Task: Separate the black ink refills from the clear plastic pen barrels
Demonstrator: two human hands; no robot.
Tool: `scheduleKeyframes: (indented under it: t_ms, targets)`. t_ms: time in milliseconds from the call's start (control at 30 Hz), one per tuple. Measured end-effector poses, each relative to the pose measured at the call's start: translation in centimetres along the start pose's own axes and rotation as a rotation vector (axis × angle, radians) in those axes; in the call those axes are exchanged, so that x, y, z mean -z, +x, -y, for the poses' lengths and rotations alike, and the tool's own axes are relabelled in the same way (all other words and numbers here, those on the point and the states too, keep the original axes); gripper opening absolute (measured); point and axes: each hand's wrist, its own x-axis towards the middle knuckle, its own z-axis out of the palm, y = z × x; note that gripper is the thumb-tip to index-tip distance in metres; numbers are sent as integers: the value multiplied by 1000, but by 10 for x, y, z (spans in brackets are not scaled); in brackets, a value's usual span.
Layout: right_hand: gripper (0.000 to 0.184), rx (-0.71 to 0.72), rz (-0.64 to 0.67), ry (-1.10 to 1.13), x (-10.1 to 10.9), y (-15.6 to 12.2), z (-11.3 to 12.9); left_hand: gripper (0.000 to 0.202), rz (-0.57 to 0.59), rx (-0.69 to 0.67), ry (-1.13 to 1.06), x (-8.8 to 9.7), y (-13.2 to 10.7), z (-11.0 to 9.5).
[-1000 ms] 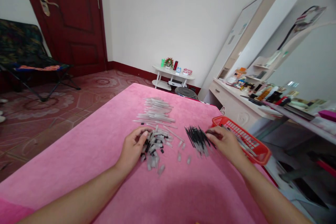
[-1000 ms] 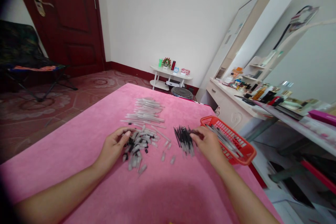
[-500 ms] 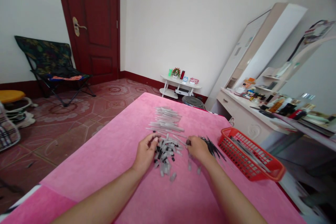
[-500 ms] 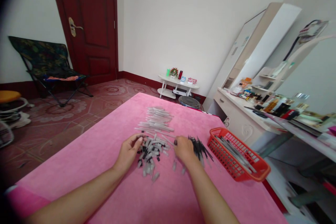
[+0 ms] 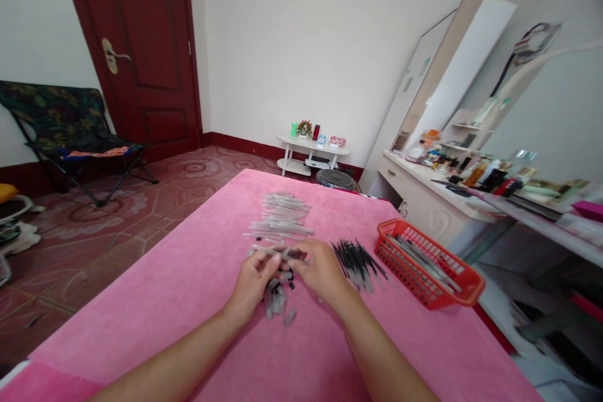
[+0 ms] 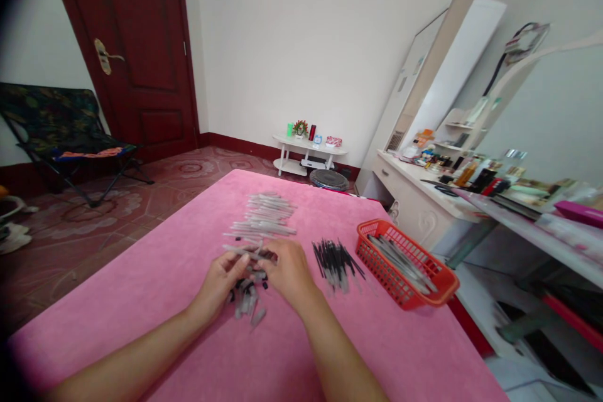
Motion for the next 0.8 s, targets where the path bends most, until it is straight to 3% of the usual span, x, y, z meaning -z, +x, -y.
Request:
scheduleKeyframes:
  t_ms: [133,233,367,467,567,800]
  targets:
    - [16,-71,-43,-38,19,3,-17,33,-78,60,-89,-9,24,-6]
    - [16,-259,-55,-173,37,2,-45,28,-139,61,-275,-9,53,-15]
    - [15,-532,90,-491,45,-7,-79,15,-260,85,-494,0,81,-13]
    - [18,-626,178,-633,37,-12,-89,12,-287,122,-511,6,83,-1]
    - [21,-639,216,-702,29,-11,-89,16,-243,128,-474,6,78,9]
    - [23,-718,229,-717,34,-7,-85,29,-197,131,-422,1,76,11]
